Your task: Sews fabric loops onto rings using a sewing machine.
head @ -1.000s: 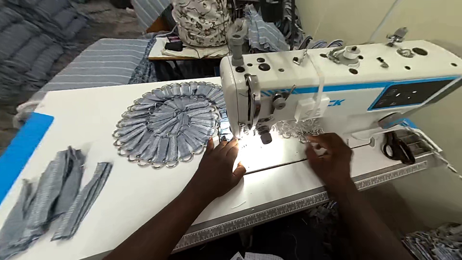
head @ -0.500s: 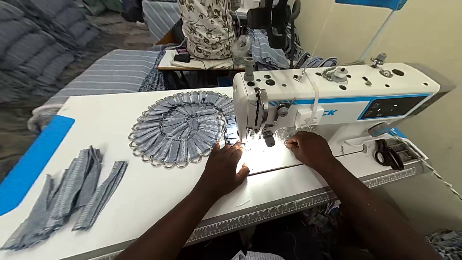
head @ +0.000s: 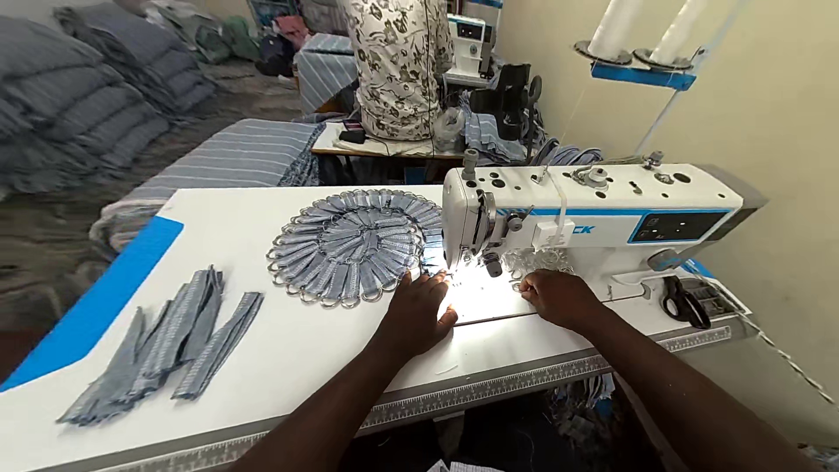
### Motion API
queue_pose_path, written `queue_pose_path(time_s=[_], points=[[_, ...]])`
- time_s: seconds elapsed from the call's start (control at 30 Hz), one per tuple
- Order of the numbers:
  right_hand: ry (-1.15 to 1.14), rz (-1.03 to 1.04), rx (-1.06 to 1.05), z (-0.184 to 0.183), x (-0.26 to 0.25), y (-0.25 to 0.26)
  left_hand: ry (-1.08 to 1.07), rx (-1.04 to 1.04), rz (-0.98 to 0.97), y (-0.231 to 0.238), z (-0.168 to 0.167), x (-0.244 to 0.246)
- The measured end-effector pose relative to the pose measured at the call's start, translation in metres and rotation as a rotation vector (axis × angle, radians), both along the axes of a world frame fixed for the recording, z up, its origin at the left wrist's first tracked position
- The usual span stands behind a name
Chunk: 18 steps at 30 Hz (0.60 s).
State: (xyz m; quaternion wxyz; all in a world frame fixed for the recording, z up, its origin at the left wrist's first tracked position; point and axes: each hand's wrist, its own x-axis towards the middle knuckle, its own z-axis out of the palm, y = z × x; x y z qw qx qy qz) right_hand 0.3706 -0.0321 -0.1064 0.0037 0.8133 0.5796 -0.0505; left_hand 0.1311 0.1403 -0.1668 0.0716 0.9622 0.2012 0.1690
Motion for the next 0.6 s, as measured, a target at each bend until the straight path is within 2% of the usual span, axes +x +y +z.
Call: queue_pose_path(time_s=[0.2,0.3,0.37,0.43,0.5,0.53,0.6], points=[[-0.151,0.084,-0.095,-0.001,0.001,0.001,0.007,0.011,0.003,-0.001,0.002,0.001],[-0.040,0.072,0.007,-0.006,0.002,-0.007,-0.058,0.028,-0.021,-0.005,0.001,-0.004],[0.265,0.028,0.250,-0.005,-0.017,-0.017,-0.247,-0.034,-0.036,-0.017,0.005,-0.009],[0.746,0.025,0.450,-0.006,-0.050,-0.027,-0.441,-0.297,-0.059,-0.046,0.018,-0.018],[1.182,-0.004,0.484,-0.011,-0.089,-0.038,-0.510,-0.594,-0.151,-0.075,0.029,-0.034],[1.315,-0.011,0.480,-0.016,-0.104,-0.040,-0.522,-0.681,-0.189,-0.084,0.031,-0.041],[1.405,-0.004,0.494,-0.025,-0.126,-0.039,-0.548,-0.682,-0.179,-0.089,0.028,-0.054]])
